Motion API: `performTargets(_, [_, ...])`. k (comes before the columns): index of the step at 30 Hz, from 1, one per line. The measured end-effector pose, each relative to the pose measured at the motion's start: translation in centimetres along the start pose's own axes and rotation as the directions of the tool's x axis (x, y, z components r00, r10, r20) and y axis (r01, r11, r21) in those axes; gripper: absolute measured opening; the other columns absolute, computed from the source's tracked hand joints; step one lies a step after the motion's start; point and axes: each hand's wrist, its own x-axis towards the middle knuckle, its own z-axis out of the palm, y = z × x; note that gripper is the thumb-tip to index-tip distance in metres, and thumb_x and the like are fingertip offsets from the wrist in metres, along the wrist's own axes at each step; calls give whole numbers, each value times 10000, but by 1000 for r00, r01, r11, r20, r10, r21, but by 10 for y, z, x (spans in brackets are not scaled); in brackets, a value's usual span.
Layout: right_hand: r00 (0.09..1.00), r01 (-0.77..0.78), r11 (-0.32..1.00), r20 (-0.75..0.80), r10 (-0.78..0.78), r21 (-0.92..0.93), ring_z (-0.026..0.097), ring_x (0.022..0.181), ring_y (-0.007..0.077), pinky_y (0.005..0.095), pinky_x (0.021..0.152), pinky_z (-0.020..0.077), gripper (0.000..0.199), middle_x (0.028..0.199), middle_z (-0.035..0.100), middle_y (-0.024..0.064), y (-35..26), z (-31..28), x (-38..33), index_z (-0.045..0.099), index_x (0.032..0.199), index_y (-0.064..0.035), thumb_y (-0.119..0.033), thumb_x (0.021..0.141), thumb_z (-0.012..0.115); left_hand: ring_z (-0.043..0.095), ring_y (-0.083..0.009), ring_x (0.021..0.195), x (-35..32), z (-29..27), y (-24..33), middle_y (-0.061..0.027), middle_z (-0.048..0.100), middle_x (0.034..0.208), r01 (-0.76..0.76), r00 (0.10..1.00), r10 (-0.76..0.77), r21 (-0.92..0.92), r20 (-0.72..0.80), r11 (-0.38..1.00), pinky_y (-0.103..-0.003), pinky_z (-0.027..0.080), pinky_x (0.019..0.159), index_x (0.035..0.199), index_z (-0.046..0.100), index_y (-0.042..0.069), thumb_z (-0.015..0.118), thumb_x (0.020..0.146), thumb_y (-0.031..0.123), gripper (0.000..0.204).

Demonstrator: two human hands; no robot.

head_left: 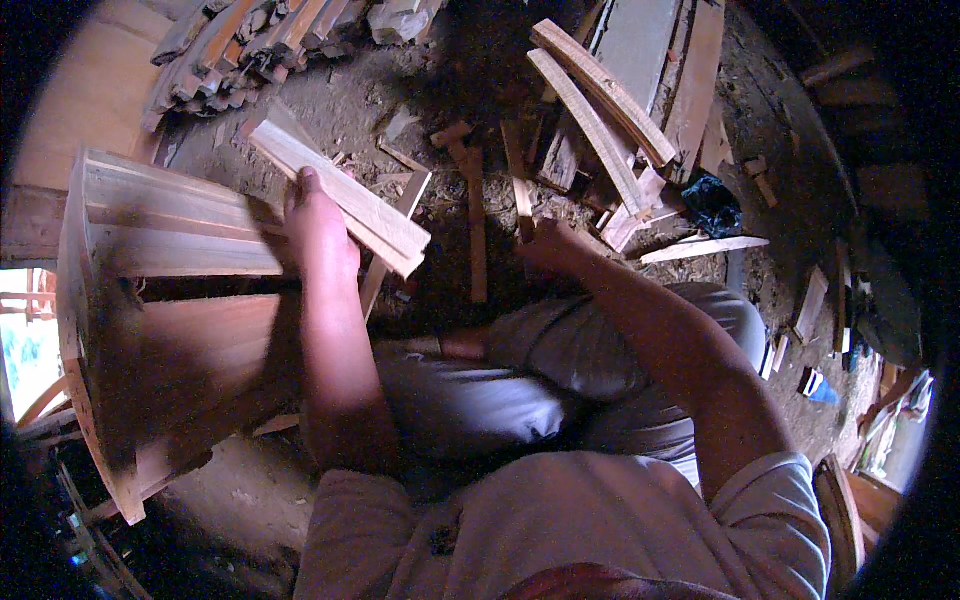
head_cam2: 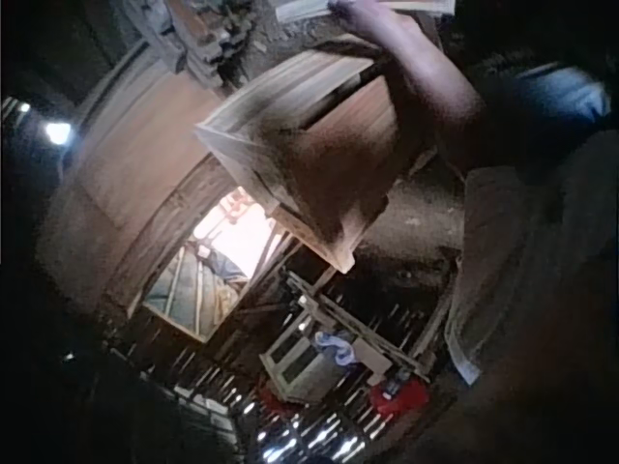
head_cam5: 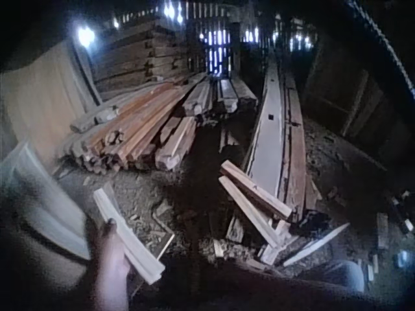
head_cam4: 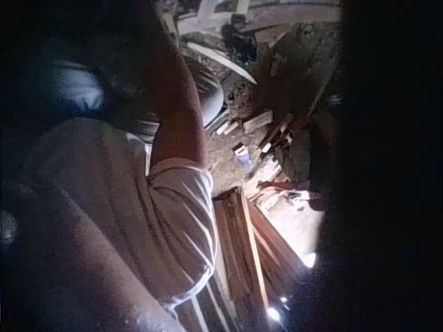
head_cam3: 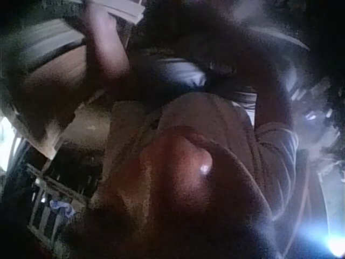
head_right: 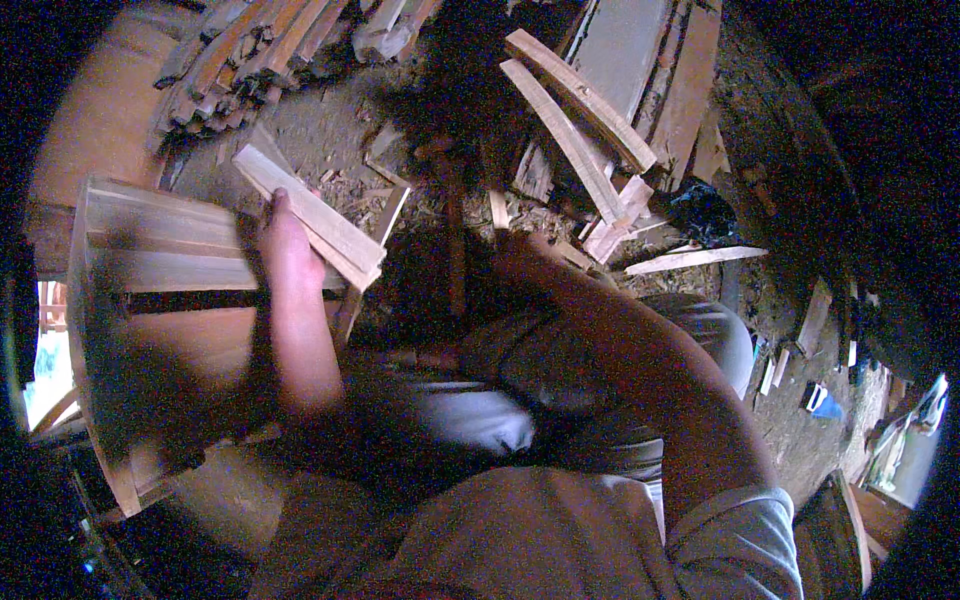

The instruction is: The person assembles a wooden box by hand, inserting thin wooden slats into the sides of a partially built frame. The person sits on the floor, picks up slats, and fits them into place one by one.

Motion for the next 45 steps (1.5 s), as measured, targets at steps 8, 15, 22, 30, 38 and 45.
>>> performTargets(8, [997,67,953,-62,-51,296,681,891,297,419,730,553,214,893,672,165,11,10,19,669,1017,-96,-258,918,570,645,-251,710,0,14,-54,-153,627,842,227,920,-288,236,267,945,-374,564,669,1084,544,-1,539,917,228,284])
performTargets(15, [993,-19,497,-41,110,867,625,913,192,350,834,500,308,1042,675,130,-45,-92,-15,616,1167,10,-231,992,538,632,-194,717,-19,32,-64,-73,617,813,201,897,-293,286,331,937,-354,544,645,1070,563,32,667,909,237,281])
performTargets(22, [999,26,218,-33,31,976,584,1005,150,329,904,462,363,1106,664,93,-69,-120,-37,566,1273,-15,-241,989,561,658,-207,826,-25,40,-76,-145,665,1048,96,899,-143,131,415,987,-359,529,744,1163,508,20,614,948,181,289])
performTargets(30, [946,240,562,-320,47,792,626,683,288,428,671,470,467,782,646,226,-85,-125,-46,529,1181,14,-325,898,678,658,-237,818,-29,46,-78,-126,685,1031,305,883,-291,21,368,952,-370,544,763,1239,514,63,387,1035,456,460])
performTargets(38, [983,22,872,-172,71,488,671,739,407,475,696,518,554,788,659,266,-69,-139,-47,533,1184,32,-420,895,669,586,-147,697,-40,51,-76,-61,618,852,109,930,-169,196,326,975,-315,484,622,1046,549,76,641,937,252,227])
performTargets(45, [564,-540,794,-581,587,278,655,980,422,496,800,551,566,1132,612,256,33,-146,-44,539,1197,2,-441,870,667,590,-221,678,-20,37,-101,-97,599,786,-371,912,69,744,404,556,-391,486,620,1069,535,-13,654,928,247,319])
